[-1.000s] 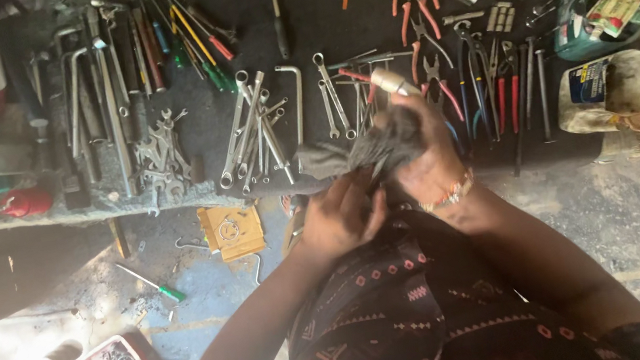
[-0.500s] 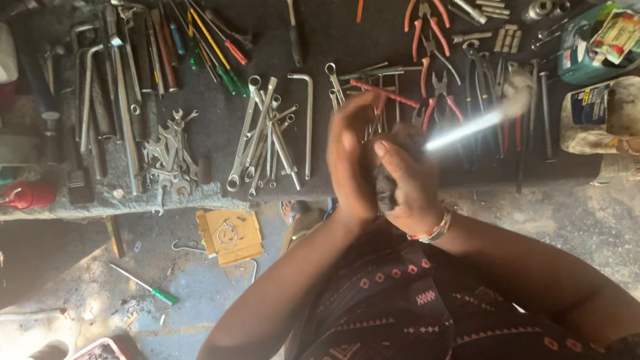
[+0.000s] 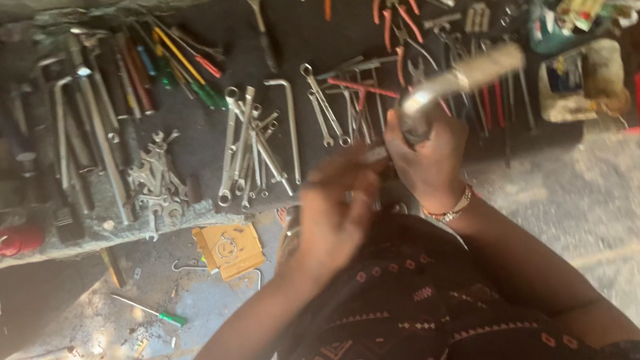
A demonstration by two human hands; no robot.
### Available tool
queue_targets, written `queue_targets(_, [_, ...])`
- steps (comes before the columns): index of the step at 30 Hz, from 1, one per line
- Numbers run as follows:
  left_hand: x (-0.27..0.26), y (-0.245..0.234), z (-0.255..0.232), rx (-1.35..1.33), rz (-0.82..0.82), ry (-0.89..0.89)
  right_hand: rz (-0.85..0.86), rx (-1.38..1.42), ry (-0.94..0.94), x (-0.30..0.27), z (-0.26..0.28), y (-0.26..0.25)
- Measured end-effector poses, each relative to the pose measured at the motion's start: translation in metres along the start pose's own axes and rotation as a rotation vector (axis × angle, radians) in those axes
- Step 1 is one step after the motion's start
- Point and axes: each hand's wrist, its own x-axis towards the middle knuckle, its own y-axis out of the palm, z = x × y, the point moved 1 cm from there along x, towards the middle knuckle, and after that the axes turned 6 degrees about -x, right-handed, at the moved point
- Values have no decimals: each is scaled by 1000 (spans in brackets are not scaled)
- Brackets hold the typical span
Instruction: The person picks up various wrenches from a cluttered workbench one by one and wipes them with a dark cloth. They handle each tool individually, wiping it down before placing it back on the bench.
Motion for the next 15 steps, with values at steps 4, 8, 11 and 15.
queue_targets(4, [31, -12, -2, 32, 28, 6, 159, -24, -36, -2, 12, 9])
queue_targets(8, [36, 18, 20, -422, -60, -185, 241, -141, -127, -12, 26, 16])
queue_targets(11, [33, 28, 41, -714, -195, -240, 235, -161, -150, -16, 32, 20])
queue_targets(15, [30, 29, 55, -838, -287, -318, 317, -234, -150, -25, 26, 26])
